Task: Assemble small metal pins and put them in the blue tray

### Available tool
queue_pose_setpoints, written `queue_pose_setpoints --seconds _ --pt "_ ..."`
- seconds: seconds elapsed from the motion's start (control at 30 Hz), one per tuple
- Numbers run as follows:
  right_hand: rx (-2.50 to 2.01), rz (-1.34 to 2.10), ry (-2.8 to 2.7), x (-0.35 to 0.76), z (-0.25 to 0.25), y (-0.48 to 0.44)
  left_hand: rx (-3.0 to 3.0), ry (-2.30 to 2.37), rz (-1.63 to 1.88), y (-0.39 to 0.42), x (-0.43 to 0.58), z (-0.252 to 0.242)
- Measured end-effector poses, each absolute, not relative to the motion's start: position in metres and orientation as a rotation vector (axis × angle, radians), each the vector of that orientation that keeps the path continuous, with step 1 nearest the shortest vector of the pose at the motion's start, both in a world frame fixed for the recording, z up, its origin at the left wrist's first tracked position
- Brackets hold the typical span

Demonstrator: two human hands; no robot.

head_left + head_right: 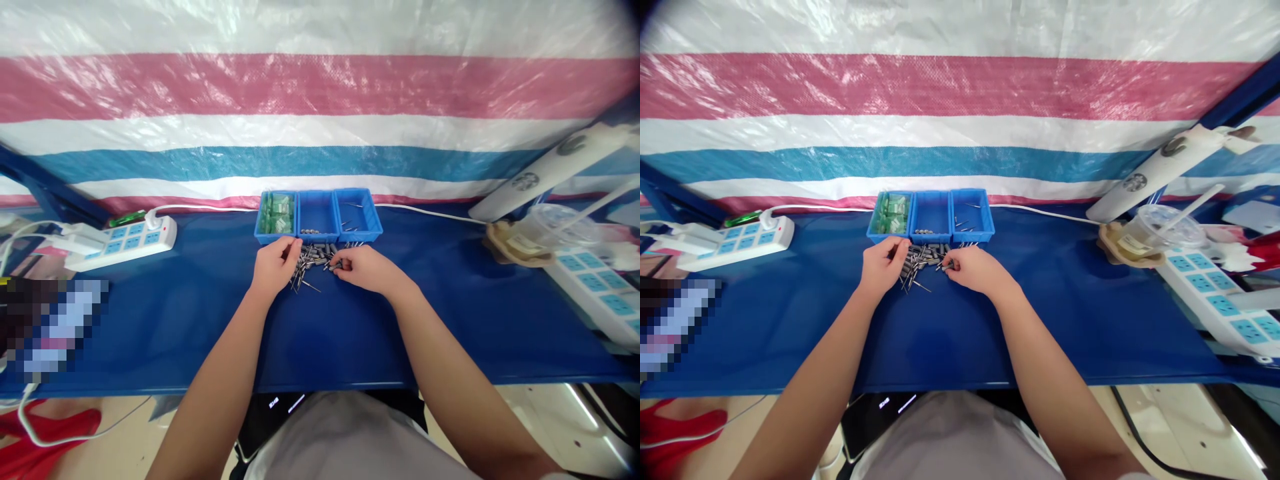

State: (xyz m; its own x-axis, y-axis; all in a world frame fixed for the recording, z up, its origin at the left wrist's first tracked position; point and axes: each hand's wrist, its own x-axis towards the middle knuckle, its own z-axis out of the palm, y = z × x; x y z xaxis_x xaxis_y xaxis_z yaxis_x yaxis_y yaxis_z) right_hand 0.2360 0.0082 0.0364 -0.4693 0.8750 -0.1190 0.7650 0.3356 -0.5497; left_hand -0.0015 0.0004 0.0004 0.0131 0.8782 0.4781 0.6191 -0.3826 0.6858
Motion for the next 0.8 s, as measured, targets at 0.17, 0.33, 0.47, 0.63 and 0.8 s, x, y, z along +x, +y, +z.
queue_pose_setpoints --seconds 0.17,0.33,0.47,0.63,0.8 --pt "-1.44 0.756 -2.399 0.229 0.037 0.005 2.011 1.535 1.307 0.0 -0.002 0.0" --pt "-1.31 0.901 -2.097 0.216 0.037 -0.002 1.971 1.338 1.32 0.0 -0.002 -0.002" --pt "-1.231 0.99 -1.857 0.203 0.032 -0.007 1.977 1.193 1.251 -0.001 -0.001 -0.001" --pt "-1.19 1.108 -1.566 0.19 0.019 -0.006 1.997 1.082 1.198 0.0 -0.003 0.0" --pt "-1.163 1.206 -1.401 0.188 0.015 -0.002 1.973 1.061 1.175 -0.001 0.0 0.001"
